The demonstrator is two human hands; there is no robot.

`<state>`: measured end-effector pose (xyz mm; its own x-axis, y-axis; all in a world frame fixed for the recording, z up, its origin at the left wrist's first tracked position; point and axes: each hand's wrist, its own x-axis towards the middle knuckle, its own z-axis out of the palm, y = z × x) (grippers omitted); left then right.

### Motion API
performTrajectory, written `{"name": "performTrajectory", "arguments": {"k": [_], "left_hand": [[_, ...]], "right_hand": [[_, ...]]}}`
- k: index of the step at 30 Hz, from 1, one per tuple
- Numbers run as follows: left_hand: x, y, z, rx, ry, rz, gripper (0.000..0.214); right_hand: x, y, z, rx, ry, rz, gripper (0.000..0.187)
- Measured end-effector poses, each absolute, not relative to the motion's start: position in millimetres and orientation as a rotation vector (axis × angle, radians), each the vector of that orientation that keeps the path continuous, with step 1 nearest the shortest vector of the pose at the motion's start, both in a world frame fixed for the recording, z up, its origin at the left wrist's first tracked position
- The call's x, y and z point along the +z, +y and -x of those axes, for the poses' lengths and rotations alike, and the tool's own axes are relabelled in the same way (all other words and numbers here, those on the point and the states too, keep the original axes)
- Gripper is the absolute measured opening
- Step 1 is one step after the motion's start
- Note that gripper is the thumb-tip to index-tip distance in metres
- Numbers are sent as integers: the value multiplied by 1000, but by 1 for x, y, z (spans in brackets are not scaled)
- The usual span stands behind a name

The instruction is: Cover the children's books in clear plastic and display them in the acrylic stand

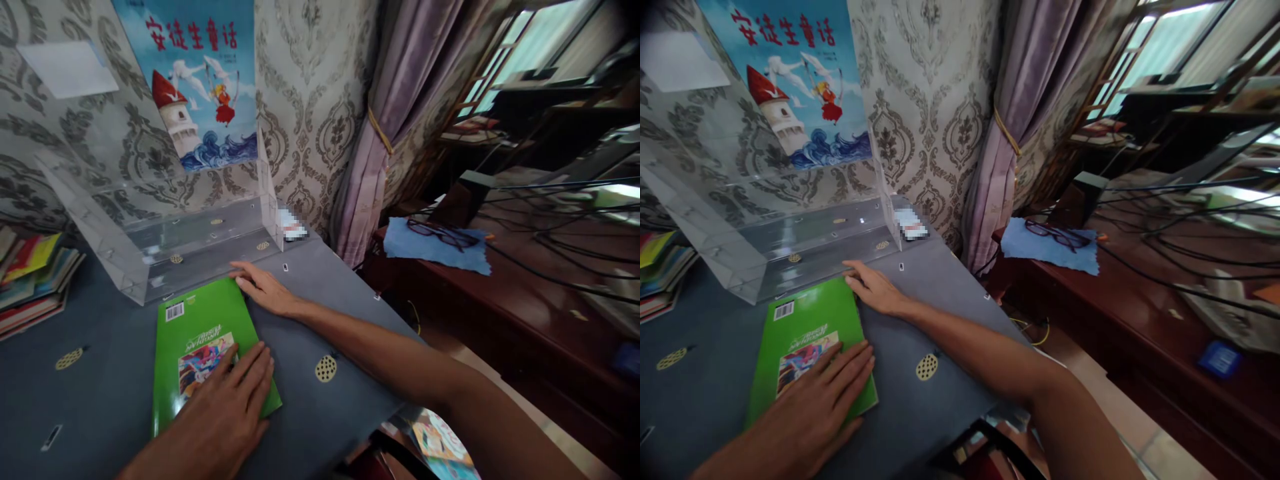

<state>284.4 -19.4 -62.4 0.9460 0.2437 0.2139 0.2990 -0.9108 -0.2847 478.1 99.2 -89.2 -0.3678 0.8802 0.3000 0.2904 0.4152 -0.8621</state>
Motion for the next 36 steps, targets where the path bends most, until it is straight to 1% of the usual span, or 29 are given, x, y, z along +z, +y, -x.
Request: {"name": "performTrajectory", "arguments": {"k": [5, 19, 22, 26, 29, 36], "left_hand": [[-71, -18, -288, -253, -393, 2696, 43], [-84, -11, -285, -243, -477, 2686, 46], [-88, -12, -285, -266, -483, 2698, 45], [-93, -13, -285, -348, -554, 2713, 41], [-92, -13, -284, -383, -551, 2752, 41], [-82, -11, -278, -281, -520, 2835, 43]], "right_hand": [[-90, 98, -478, 929, -1888, 996, 44], [-91, 98, -478, 865, -1965, 1014, 43], [-91, 95, -476, 777, -2033, 1013, 40], [-93, 90, -472, 546, -2173, 1103, 35], [-93, 87, -469, 413, -2264, 1071, 32], [-92, 80, -464, 311, -2310, 1097, 31]]}}
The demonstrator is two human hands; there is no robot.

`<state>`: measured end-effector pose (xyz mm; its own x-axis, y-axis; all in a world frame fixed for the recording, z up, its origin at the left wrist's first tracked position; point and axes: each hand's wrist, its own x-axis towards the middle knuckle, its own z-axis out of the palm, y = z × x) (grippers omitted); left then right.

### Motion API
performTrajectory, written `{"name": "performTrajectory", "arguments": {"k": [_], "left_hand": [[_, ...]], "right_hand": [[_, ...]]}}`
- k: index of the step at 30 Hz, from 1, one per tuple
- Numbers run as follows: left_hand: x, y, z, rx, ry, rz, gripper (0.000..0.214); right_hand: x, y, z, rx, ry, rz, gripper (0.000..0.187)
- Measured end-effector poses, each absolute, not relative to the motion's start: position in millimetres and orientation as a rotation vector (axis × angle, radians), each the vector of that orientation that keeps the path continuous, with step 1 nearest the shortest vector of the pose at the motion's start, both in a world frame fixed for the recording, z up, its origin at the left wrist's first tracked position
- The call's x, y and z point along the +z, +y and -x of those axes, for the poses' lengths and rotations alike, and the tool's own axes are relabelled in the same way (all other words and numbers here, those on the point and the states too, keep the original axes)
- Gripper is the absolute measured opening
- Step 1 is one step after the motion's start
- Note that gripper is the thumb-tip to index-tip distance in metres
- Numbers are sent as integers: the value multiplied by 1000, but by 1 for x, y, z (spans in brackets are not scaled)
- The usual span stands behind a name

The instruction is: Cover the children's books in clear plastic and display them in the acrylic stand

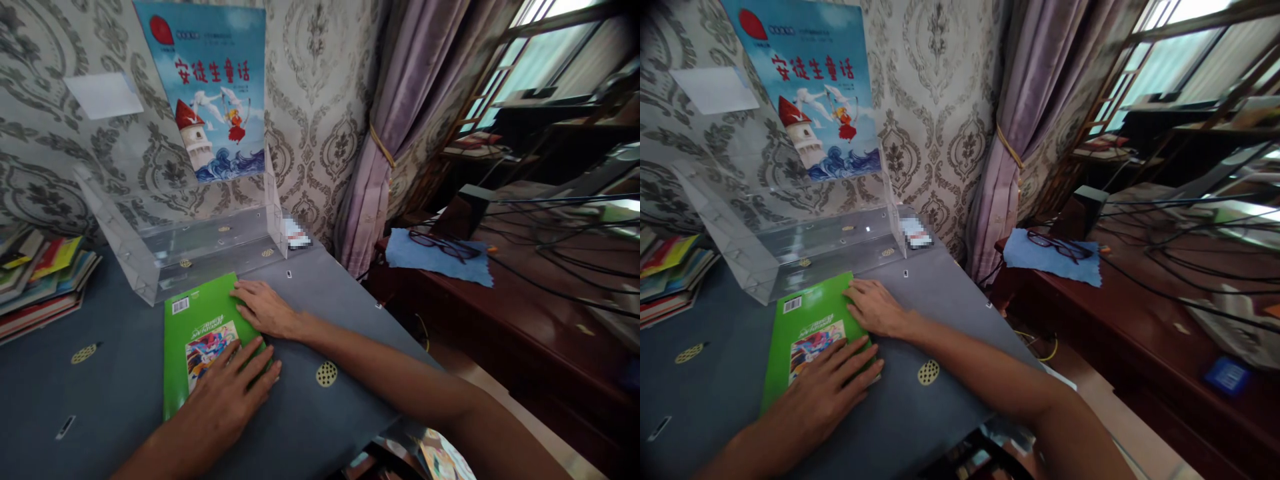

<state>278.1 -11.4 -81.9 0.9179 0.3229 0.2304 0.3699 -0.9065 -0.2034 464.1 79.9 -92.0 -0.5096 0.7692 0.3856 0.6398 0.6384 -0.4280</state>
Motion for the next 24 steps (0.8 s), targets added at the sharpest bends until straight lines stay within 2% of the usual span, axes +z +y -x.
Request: {"name": "performTrajectory", "arguments": {"k": [6, 14, 19, 24], "left_hand": [[-81, -13, -275, -318, -453, 2890, 49], [-73, -14, -281, -467, -446, 2933, 34], [-61, 6, -269, -657, -584, 2980, 28], [-71, 47, -216, -738, -1009, 2892, 31]], "right_hand": [[-88, 66, -464, 295, -2350, 1146, 40], [-93, 52, -472, 327, -2371, 1115, 40], [-99, 55, -474, 345, -2389, 1102, 43], [-99, 57, -475, 362, -2392, 1102, 44]]}}
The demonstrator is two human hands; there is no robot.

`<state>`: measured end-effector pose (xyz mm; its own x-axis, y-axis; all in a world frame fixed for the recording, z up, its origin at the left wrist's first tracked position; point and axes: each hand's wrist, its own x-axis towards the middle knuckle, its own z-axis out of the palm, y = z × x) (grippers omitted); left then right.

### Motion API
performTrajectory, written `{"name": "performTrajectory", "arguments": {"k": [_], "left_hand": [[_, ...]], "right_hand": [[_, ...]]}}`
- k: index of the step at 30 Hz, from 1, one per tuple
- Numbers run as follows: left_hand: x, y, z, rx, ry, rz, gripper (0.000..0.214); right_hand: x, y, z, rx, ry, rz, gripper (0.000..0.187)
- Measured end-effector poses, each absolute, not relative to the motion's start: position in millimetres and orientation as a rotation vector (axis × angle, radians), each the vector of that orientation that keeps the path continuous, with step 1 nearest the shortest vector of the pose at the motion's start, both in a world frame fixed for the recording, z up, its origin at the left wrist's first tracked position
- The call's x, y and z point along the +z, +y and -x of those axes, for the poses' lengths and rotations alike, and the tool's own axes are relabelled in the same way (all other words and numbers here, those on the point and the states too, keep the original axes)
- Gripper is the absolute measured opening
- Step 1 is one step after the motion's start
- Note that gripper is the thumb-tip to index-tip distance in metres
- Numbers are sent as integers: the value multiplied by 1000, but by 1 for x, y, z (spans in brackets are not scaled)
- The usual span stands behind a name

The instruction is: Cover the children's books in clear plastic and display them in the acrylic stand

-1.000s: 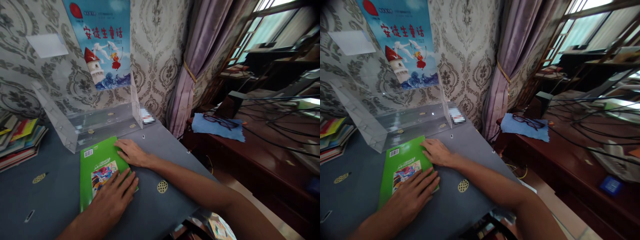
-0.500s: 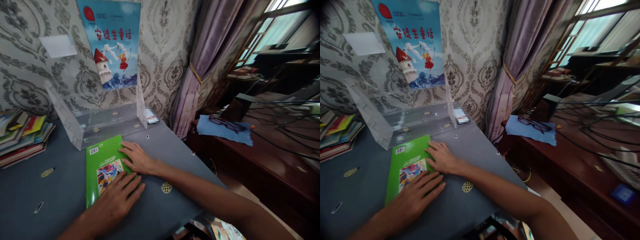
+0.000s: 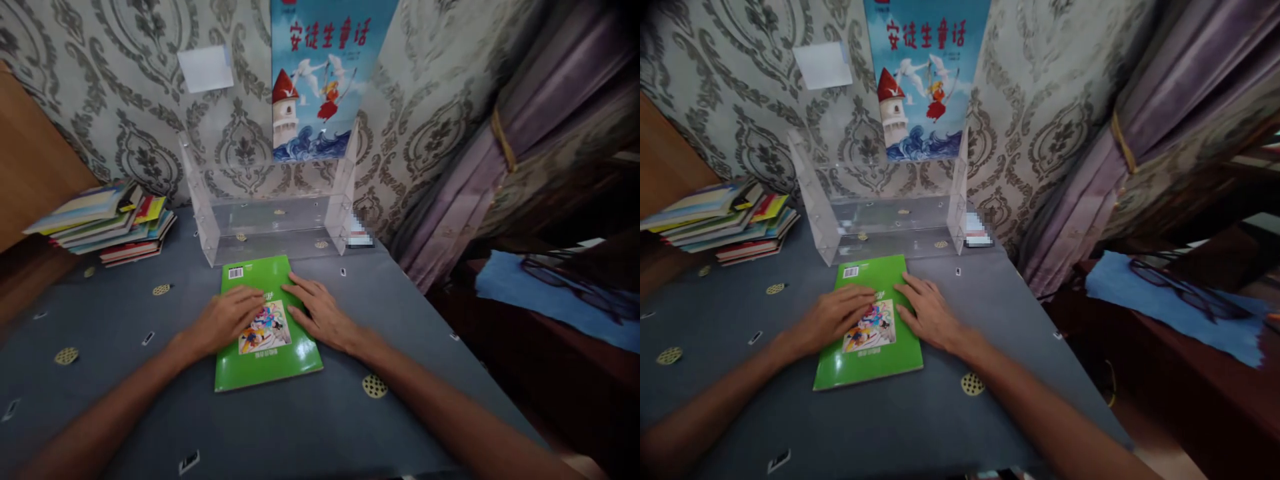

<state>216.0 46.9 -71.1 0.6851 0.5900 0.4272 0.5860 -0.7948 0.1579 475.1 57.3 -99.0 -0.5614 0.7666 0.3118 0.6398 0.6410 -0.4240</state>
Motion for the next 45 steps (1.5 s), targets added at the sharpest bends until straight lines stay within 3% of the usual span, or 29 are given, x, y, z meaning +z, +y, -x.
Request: {"name": "performTrajectory", "arguments": {"k": [5, 11, 45], "left_hand": [[-88, 83, -166, 800, 1377, -2688, 43], [-93, 91, -155, 746, 1433, -2614, 55], [-67, -55, -154, 747, 986, -2880, 31]], "right_hand": [[-98, 58, -475, 372, -2394, 1088, 44], [-96, 58, -475, 383, -2405, 1103, 45], [-94, 57, -469, 378, -2420, 1174, 49]]}}
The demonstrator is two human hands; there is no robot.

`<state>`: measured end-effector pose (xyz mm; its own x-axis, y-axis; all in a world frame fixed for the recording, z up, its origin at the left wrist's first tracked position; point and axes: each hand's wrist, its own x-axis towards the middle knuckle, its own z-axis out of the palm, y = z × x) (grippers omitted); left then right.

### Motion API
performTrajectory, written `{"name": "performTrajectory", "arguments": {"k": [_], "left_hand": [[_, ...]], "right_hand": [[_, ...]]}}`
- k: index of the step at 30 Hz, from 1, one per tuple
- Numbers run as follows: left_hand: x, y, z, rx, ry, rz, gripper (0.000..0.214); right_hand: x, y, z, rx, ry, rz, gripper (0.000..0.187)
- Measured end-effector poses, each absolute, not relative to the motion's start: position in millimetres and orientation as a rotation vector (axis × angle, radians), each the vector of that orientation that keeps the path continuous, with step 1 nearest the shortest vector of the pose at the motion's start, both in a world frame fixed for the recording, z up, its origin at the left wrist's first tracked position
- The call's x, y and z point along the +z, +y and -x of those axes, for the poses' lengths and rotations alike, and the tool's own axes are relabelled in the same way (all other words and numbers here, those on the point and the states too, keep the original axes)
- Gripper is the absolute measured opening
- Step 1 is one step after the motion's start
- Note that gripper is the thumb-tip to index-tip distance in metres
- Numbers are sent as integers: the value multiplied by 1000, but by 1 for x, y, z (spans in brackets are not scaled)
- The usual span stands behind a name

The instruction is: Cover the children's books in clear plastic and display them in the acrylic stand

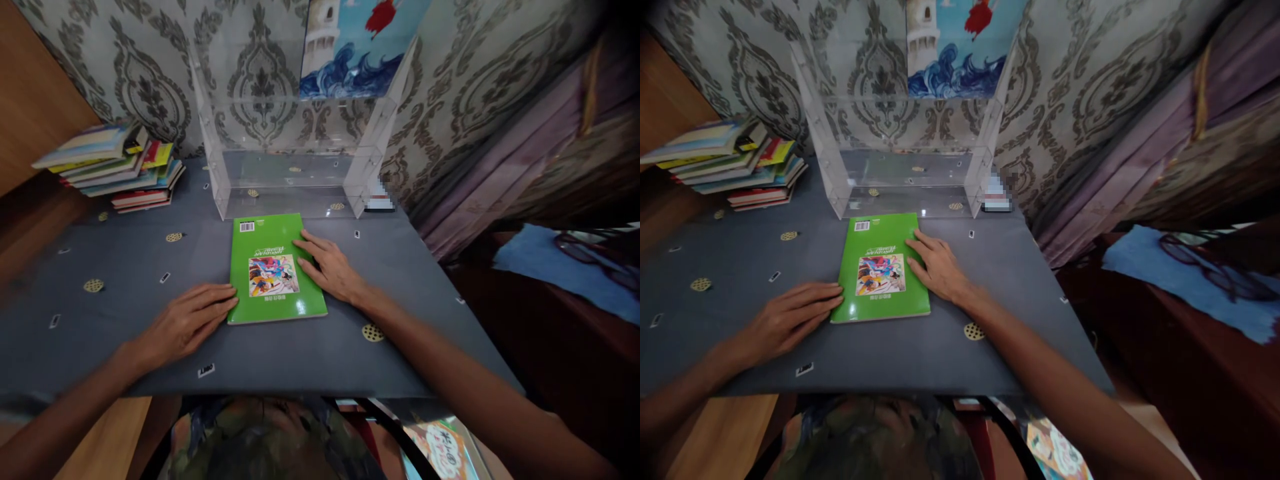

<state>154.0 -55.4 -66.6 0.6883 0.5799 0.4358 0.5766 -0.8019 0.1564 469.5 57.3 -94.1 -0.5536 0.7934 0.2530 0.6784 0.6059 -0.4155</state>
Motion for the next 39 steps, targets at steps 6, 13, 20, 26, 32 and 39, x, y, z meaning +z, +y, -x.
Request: {"name": "performTrajectory", "arguments": {"k": [6, 13, 20, 26, 32, 39], "left_hand": [[-60, -78, -149, 657, 928, -2876, 33], [-55, -76, -152, 582, 849, -2941, 36], [-50, -62, -182, 513, 723, -3041, 34], [-51, -47, -224, 505, 587, -3114, 31], [-56, -34, -268, 447, 478, -3187, 33], [-60, -34, -292, 352, 542, -3198, 38]], "right_hand": [[-94, 58, -469, 371, -2419, 1171, 48], [-97, 59, -468, 357, -2414, 1172, 47], [-97, 59, -468, 353, -2400, 1164, 45], [-95, 57, -468, 355, -2399, 1157, 44], [-97, 59, -468, 352, -2389, 1128, 45], [-95, 59, -470, 367, -2385, 1121, 44]]}}
